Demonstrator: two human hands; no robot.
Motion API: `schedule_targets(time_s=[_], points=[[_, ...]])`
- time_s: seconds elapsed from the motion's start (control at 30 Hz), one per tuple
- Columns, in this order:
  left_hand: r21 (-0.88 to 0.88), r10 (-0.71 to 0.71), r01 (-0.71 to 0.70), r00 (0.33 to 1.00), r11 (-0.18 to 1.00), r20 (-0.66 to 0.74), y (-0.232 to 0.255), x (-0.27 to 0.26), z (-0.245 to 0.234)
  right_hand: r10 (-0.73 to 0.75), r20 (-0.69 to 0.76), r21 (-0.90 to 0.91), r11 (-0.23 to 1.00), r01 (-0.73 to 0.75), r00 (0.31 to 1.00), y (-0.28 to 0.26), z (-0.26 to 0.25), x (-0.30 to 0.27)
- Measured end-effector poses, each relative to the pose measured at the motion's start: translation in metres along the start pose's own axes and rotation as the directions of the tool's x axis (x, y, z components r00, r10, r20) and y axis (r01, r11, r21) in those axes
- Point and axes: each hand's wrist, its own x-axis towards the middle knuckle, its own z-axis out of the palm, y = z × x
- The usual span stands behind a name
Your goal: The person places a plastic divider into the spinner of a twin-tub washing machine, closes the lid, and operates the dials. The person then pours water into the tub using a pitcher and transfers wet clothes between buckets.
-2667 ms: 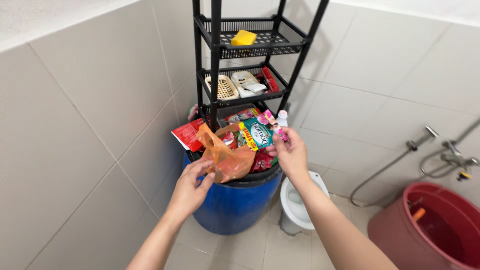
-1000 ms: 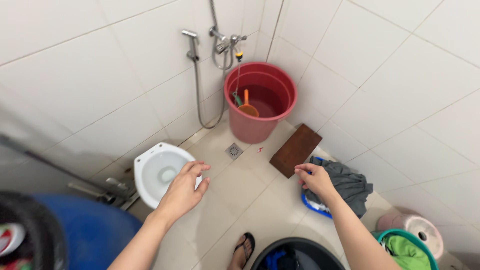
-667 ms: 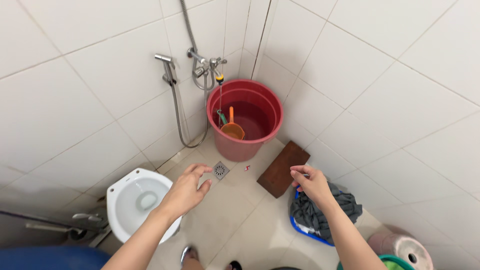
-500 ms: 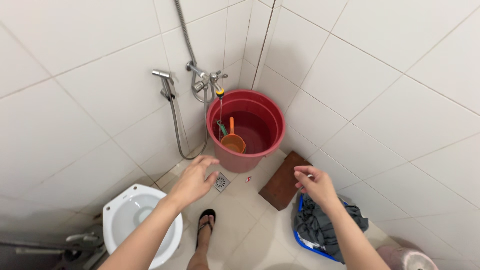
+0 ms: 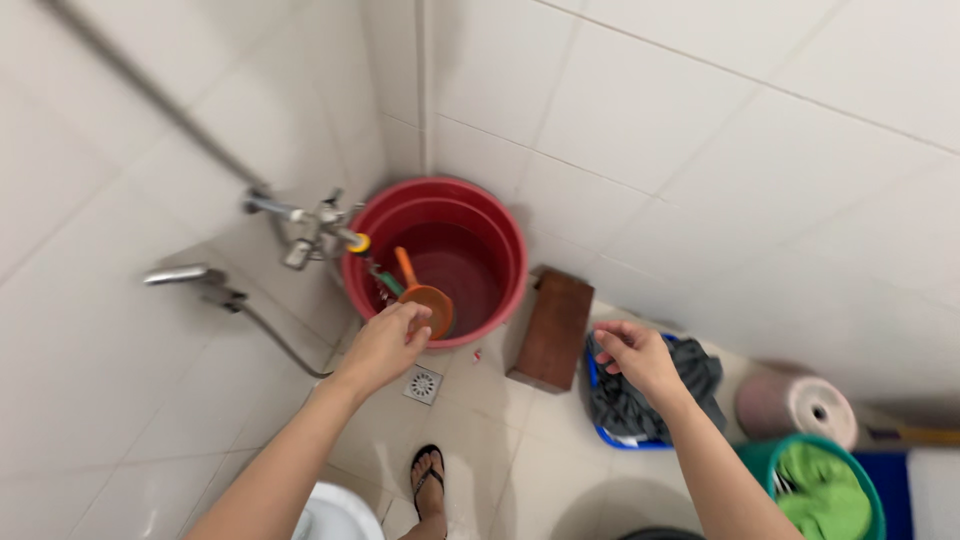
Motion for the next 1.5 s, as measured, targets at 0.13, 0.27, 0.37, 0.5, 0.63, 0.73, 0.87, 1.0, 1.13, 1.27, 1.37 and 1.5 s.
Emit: schedule_targets(time_s=[0.13,0.27,0.37,0.5,0.63,0.73,0.87,1.0,1.13,1.27,1.37,1.5], points=[[-0.026,0.093,-0.09,0.988,0.996,0.126,-0.003,0.028,0.045,0.153,-0.064,0.095,0.985,-0.146,0.986,0.05,-0.026,0.0],[0.038,0.092,-0.105,0.961,0.994,0.263,-0.006,0.041,0.093,0.258,-0.104,0.215,0.949,-0.232,0.96,0.126,-0.047,0.009],[0.083,0.037,-0.069,0.942,0.994,0.334,-0.015,0.048,0.13,0.301,-0.077,0.259,0.927,-0.272,0.951,0.184,-0.043,0.017],[0.135,0.023,-0.071,0.943,0.988,0.332,-0.042,0.053,0.185,0.362,-0.014,0.183,0.917,-0.354,0.932,0.24,-0.026,0.028],[0.206,-0.116,0.049,0.938,0.977,0.327,-0.068,0.054,0.242,0.35,0.005,0.106,0.931,-0.348,0.937,0.289,-0.001,0.048],[0.222,-0.197,0.129,0.927,0.966,0.32,-0.085,0.053,0.289,0.289,0.066,0.14,0.945,-0.296,0.955,0.325,0.014,0.067],[0.22,-0.233,0.167,0.919,0.961,0.318,-0.106,0.056,0.348,0.286,0.074,0.091,0.952,-0.292,0.955,0.357,0.026,0.08],[0.223,-0.352,0.291,0.879,0.931,0.322,-0.119,0.079,0.397,0.248,0.027,-0.026,0.969,-0.247,0.968,0.385,0.034,0.105],[0.218,-0.395,0.339,0.86,0.915,0.322,-0.141,0.119,0.442,0.159,-0.04,-0.177,0.971,-0.164,0.986,0.426,0.054,0.143],[0.164,-0.375,0.339,0.867,0.926,0.328,-0.185,0.164,0.494,0.143,-0.075,-0.224,0.962,-0.156,0.987,0.478,0.093,0.19],[0.117,-0.346,0.325,0.877,0.938,0.333,-0.225,0.199,0.536,0.136,-0.12,-0.265,0.95,-0.164,0.983,0.509,0.127,0.236],[0.033,-0.341,0.349,0.886,0.937,0.313,-0.284,0.233,0.593,0.083,-0.217,-0.321,0.935,-0.151,0.973,0.535,0.162,0.288]])
